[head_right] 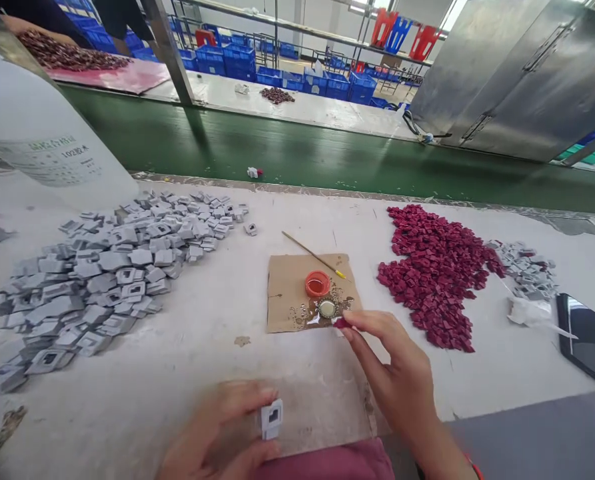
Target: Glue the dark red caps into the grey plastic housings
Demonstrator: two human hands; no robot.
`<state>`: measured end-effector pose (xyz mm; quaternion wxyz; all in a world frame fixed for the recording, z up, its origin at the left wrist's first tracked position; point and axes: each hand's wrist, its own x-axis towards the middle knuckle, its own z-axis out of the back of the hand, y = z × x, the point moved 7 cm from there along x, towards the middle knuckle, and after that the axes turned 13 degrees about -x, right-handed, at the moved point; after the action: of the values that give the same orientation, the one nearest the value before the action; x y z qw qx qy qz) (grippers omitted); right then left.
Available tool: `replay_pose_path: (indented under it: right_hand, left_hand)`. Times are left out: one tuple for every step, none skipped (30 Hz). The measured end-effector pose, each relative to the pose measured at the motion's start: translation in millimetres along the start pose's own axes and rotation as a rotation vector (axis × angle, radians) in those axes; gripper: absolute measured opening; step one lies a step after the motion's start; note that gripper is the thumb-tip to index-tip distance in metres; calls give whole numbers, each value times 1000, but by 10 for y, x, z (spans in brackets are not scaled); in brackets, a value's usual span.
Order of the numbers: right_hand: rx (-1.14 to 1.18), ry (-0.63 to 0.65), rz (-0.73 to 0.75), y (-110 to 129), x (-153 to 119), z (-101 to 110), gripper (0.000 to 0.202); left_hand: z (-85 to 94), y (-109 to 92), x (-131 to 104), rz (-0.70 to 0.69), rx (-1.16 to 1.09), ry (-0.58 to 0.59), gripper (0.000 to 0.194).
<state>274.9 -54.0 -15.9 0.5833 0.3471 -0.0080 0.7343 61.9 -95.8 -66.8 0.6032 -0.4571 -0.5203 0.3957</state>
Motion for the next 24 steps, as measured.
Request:
replay_pose_path:
  right_hand:
    - [-68,-9,95,39,53,-32,18]
    - [-120,-10,177,72,96,-72,19]
    - [-157,-6,235,93,132,-114,20]
    - [-179,3,272,106,160,-156,21]
    - [-190,13,294,113,181,-193,22]
    - [-193,23,304,116,195,-224,21]
    - [-196,37,309,117,204,-252,21]
    - [-200,50,314,118,208,-274,21]
    - [-205,61,318,119,210,-289,20]
    - [-210,68,320,119,212,-295,21]
    - [-215,70,320,119,215,-292,21]
    - [-220,65,317,123,217,-277,22]
    - [-222,56,312,132,218,-255,24]
    - [-219,44,302,146,213,-225,25]
    - [-208,33,287,167,202,-193,27]
    - [-185,21,268,195,180,-159,29]
    - [-150,15,245,227,146,-129,30]
    - [-101,19,219,263,100,-109,31]
    - [-43,38,194,302,43,-104,32]
    - [19,68,176,345,-23,-113,32]
    - [80,105,170,394,-95,-133,32]
    - [133,138,173,443,-166,-154,32]
    - [172,168,178,487,-232,-177,32]
    - [199,186,183,523,-288,-197,32]
  left_hand:
    - [-11,-14,3,-60,65,43,29]
    - [-21,-10,-2,-97,107,65,27]
    - [-23,9,-12,-110,136,61,25]
    - [-21,36,-24,-106,157,38,23]
    - [-19,62,-38,-96,172,8,21]
    - [-25,84,-52,-88,180,-10,21]
    - [-39,98,-62,-86,182,-14,21]
    - [-51,106,-67,-87,182,-11,22]
    - [-65,109,-65,-91,183,2,24]
    - [-77,104,-59,-106,188,21,25]
    - [-87,95,-48,-123,198,41,26]
    - [-98,86,-36,-139,213,66,27]
    - [-105,83,-24,-146,229,86,28]
    - [-106,88,-12,-141,246,95,28]
    - [-103,97,-2,-130,259,98,29]
    - [-99,111,5,-110,269,96,29]
    - [-97,127,7,-89,275,95,31]
    - [-95,137,6,-76,276,93,32]
    - [-95,145,1,-66,275,90,33]
    - [-99,151,-5,-57,272,92,34]
    - [-101,157,-10,-45,267,91,34]
    - [-100,161,-15,-33,262,85,34]
    - [-99,160,-17,-25,257,79,33]
    - [-100,157,-18,-18,253,75,31]
